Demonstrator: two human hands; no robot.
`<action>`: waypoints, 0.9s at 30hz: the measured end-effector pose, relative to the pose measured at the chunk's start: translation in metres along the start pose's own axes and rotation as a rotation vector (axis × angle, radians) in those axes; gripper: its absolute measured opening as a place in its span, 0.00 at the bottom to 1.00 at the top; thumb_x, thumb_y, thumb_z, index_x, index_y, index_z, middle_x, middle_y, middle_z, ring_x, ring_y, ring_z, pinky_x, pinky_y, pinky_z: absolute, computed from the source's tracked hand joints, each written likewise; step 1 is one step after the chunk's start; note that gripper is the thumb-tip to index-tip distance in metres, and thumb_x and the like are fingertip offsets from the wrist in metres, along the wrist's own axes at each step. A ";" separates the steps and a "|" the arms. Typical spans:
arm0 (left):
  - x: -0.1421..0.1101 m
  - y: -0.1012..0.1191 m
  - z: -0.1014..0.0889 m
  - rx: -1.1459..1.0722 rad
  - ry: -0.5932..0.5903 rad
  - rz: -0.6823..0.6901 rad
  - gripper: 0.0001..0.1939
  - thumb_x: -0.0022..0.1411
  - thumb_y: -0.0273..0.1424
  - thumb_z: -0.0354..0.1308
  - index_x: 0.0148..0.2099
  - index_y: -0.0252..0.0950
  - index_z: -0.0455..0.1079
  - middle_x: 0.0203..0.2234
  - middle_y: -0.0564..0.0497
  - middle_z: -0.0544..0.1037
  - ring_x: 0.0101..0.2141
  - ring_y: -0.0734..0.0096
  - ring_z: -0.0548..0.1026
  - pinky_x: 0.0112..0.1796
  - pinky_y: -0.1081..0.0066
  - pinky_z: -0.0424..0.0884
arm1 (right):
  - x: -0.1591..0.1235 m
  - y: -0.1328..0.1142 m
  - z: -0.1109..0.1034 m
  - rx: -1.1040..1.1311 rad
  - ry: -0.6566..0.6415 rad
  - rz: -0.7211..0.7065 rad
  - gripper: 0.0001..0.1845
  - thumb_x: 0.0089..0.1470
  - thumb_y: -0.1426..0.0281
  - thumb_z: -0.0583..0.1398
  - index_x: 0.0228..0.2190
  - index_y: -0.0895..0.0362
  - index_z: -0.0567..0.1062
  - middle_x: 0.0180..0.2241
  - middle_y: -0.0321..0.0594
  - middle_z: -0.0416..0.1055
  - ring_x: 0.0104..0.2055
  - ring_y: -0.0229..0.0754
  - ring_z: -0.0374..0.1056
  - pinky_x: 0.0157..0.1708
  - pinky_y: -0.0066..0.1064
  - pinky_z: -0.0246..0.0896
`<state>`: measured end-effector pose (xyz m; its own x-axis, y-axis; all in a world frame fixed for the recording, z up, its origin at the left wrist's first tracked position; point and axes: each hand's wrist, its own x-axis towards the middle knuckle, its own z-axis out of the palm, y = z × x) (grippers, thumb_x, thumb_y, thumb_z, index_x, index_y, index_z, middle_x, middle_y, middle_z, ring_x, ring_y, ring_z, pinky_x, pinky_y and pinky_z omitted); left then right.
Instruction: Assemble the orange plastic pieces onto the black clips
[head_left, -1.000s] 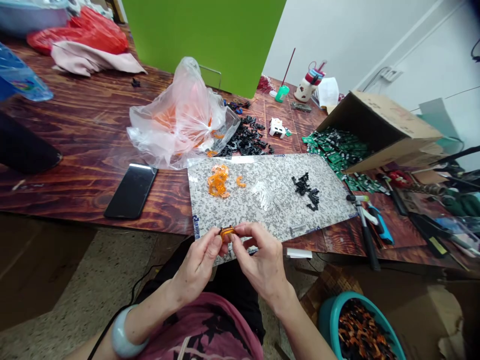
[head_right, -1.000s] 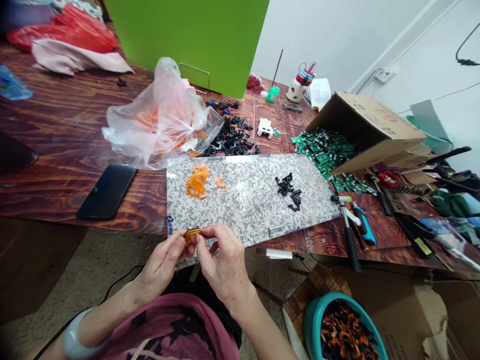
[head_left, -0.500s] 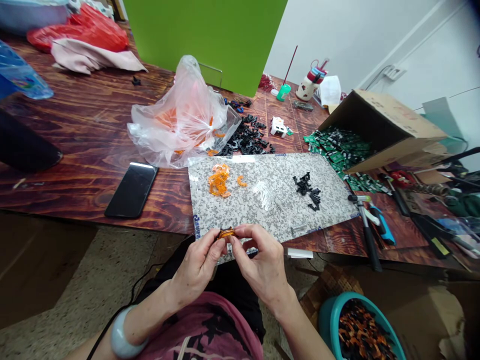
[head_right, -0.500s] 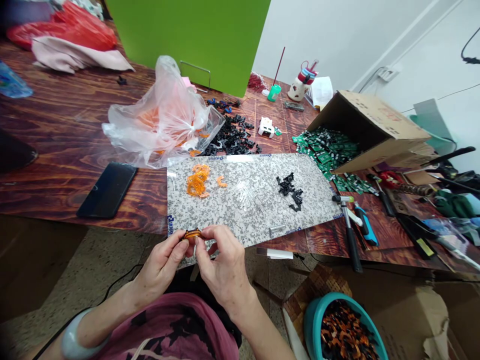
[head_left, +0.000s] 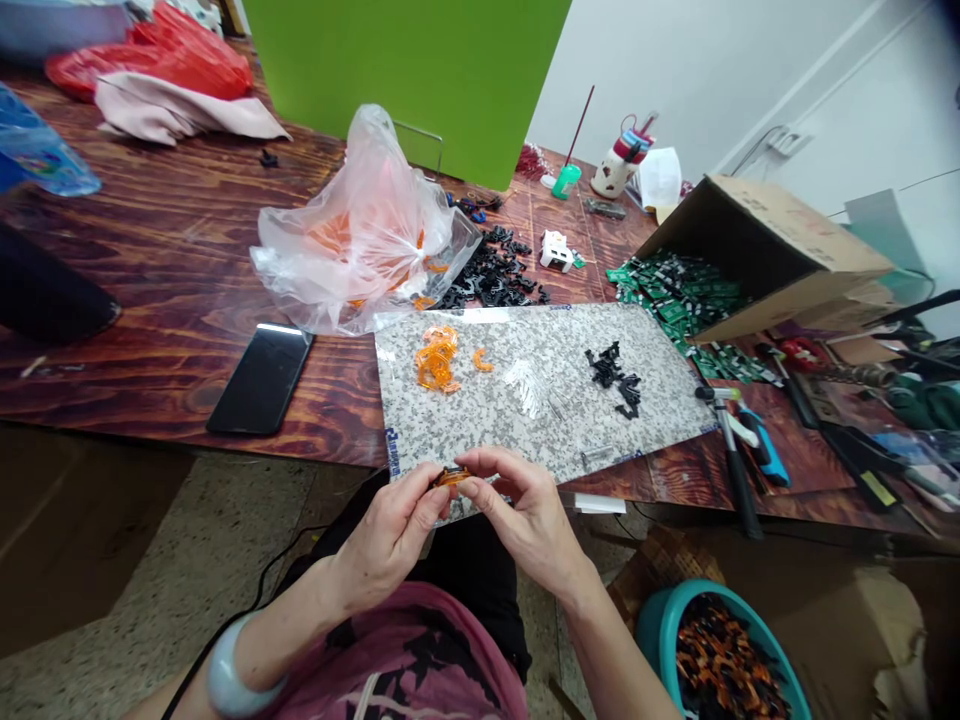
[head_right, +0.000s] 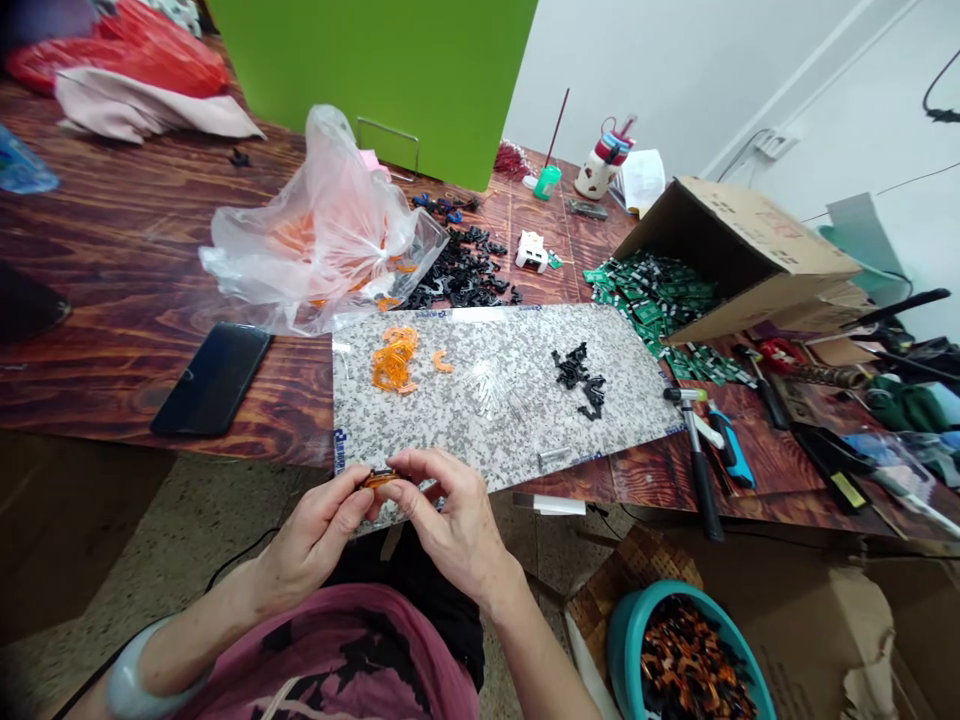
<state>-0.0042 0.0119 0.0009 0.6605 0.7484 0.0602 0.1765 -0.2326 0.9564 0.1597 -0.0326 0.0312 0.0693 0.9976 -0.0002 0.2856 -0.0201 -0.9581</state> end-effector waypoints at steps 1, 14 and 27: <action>0.000 0.000 0.000 0.006 -0.014 0.002 0.11 0.68 0.31 0.40 0.36 0.37 0.62 0.25 0.54 0.67 0.26 0.72 0.67 0.30 0.74 0.63 | 0.000 0.001 0.000 0.024 -0.006 0.004 0.10 0.56 0.65 0.59 0.38 0.56 0.75 0.36 0.40 0.73 0.37 0.38 0.70 0.33 0.26 0.66; -0.002 -0.003 -0.005 0.038 -0.078 0.051 0.13 0.68 0.32 0.38 0.35 0.37 0.61 0.25 0.52 0.66 0.26 0.70 0.65 0.29 0.72 0.61 | -0.008 0.000 0.006 0.071 0.018 0.026 0.08 0.56 0.66 0.59 0.35 0.56 0.74 0.32 0.38 0.71 0.33 0.36 0.67 0.30 0.25 0.63; -0.003 0.000 -0.006 0.048 -0.060 0.076 0.14 0.67 0.33 0.42 0.31 0.37 0.62 0.21 0.54 0.64 0.24 0.71 0.62 0.26 0.73 0.59 | -0.010 -0.004 0.005 -0.082 0.012 -0.112 0.06 0.58 0.68 0.56 0.34 0.55 0.72 0.31 0.37 0.70 0.32 0.37 0.66 0.33 0.27 0.62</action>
<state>-0.0102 0.0135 0.0018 0.7158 0.6890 0.1132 0.1582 -0.3179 0.9348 0.1532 -0.0421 0.0334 0.0439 0.9930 0.1095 0.3694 0.0857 -0.9253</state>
